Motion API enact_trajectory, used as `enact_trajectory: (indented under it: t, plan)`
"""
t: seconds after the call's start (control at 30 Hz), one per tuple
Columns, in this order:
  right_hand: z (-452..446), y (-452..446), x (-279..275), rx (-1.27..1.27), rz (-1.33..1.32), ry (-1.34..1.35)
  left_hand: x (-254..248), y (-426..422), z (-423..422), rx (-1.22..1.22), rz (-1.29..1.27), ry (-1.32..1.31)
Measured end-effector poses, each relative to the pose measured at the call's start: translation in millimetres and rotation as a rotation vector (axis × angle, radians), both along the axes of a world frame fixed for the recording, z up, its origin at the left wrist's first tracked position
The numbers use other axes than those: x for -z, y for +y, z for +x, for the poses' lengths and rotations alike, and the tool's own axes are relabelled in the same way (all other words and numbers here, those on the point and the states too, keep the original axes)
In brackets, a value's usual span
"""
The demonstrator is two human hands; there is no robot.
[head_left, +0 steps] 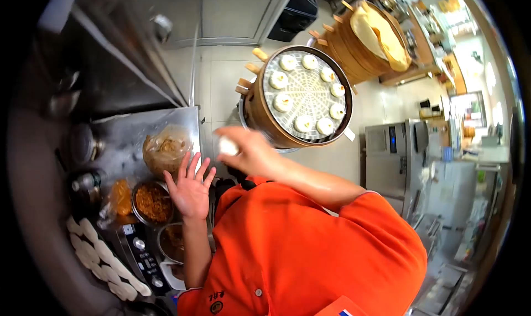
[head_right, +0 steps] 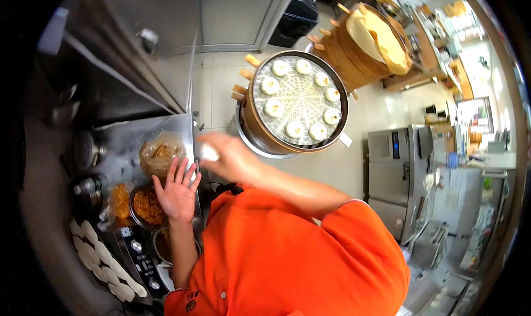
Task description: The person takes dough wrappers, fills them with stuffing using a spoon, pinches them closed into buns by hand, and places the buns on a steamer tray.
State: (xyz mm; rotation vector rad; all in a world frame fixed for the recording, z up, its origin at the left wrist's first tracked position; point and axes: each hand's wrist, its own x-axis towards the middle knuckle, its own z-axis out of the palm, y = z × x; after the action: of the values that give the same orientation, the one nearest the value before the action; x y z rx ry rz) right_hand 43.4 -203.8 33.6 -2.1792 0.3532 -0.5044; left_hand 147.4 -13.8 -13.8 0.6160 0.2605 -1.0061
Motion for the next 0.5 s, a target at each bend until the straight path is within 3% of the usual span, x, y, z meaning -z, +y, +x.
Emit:
enact_trajectory:
  t: [0.13, 0.2, 0.27, 0.37, 0.47, 0.5]
  plan:
    - [-69, -113, 16, 0.465, 0.074, 0.238, 22, -16, -7, 0.056, 0.153, -0.003]
    - [-95, -175, 58, 0.614, -0.024, 0.183, 29, -22, -9, 0.083, 0.209, -0.006]
    - [-105, -231, 94, 0.651, -0.201, 0.175, 25, -35, -14, 0.080, 0.275, -0.041]
    - [-93, -283, 129, 0.639, -0.184, 0.186, 23, -52, -18, 0.086, 0.332, -0.043]
    - [-90, -292, 158, 0.613, -0.159, 0.289, 22, -63, -22, 0.056, 0.336, -0.039]
    - [-87, -286, 146, 0.654, -0.316, 0.196, 18, -66, -21, 0.051, 0.340, -0.045]
